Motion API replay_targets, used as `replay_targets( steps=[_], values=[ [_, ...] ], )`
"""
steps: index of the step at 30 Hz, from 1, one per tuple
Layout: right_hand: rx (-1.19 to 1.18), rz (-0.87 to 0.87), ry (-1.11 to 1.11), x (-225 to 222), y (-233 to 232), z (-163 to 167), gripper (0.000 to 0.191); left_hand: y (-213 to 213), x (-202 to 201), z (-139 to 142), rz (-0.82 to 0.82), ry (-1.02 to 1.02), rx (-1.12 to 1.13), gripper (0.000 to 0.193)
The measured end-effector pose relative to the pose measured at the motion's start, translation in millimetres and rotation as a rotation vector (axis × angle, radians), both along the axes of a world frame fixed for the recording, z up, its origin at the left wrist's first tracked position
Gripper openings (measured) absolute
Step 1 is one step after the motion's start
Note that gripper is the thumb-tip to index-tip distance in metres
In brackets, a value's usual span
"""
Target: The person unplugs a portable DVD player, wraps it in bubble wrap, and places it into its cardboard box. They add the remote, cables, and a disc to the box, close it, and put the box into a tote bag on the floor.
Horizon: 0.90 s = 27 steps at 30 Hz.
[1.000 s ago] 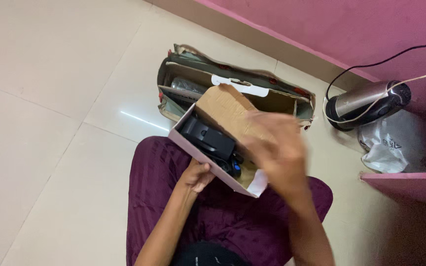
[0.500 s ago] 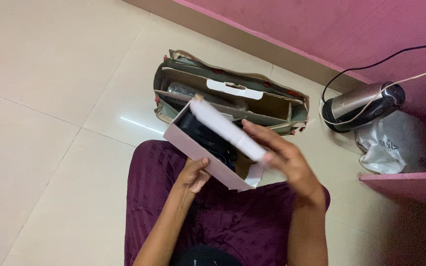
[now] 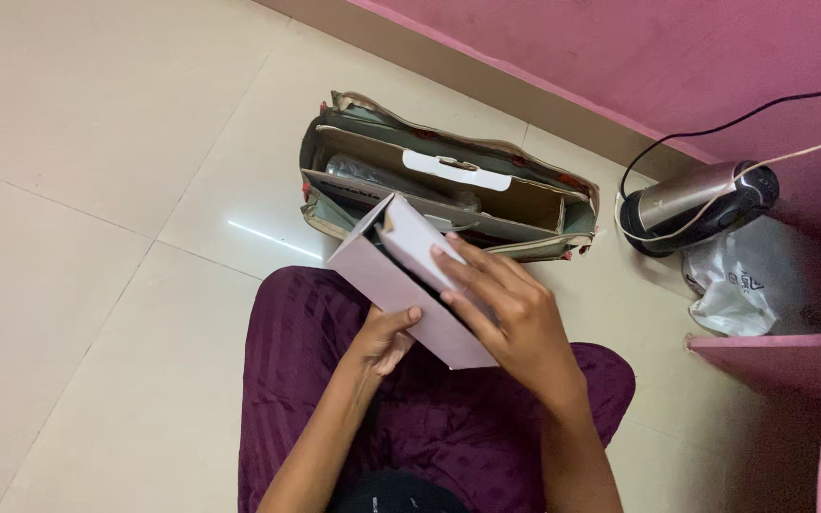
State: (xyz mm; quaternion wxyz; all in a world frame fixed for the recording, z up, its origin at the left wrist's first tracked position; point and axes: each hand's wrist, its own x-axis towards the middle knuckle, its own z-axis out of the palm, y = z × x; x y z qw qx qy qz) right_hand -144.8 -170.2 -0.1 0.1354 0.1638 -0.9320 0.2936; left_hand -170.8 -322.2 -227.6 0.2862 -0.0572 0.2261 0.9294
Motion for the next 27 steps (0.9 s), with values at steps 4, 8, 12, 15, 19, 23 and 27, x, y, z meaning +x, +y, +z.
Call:
replay_targets(
  steps=[4,8,12,15,19,23,27],
  values=[
    [0.188,-0.274,0.406,-4,8,-4,0.041,3,1,-5,0.008,-0.014,-0.036,0.087],
    [0.133,-0.169,0.313,-2,8,-4,0.038,4,4,-12,-0.003,-0.026,0.013,0.086],
    [-0.109,-0.047,-0.017,6,0,2,0.050,-4,6,-26,-0.082,0.087,0.083,0.078],
    [-0.048,-0.079,-0.007,8,-7,4,0.042,-8,9,-38,-0.121,0.159,0.027,0.071],
    [-0.017,-0.051,0.003,10,-8,-1,0.045,-8,16,-43,-0.107,0.163,0.001,0.078],
    [-0.085,-0.064,-0.011,15,-7,-16,0.045,-14,18,-43,-0.111,0.139,-0.060,0.083],
    [-0.337,-0.115,0.020,21,-7,-32,0.047,-19,16,-47,-0.024,0.135,0.026,0.080]
  ],
)
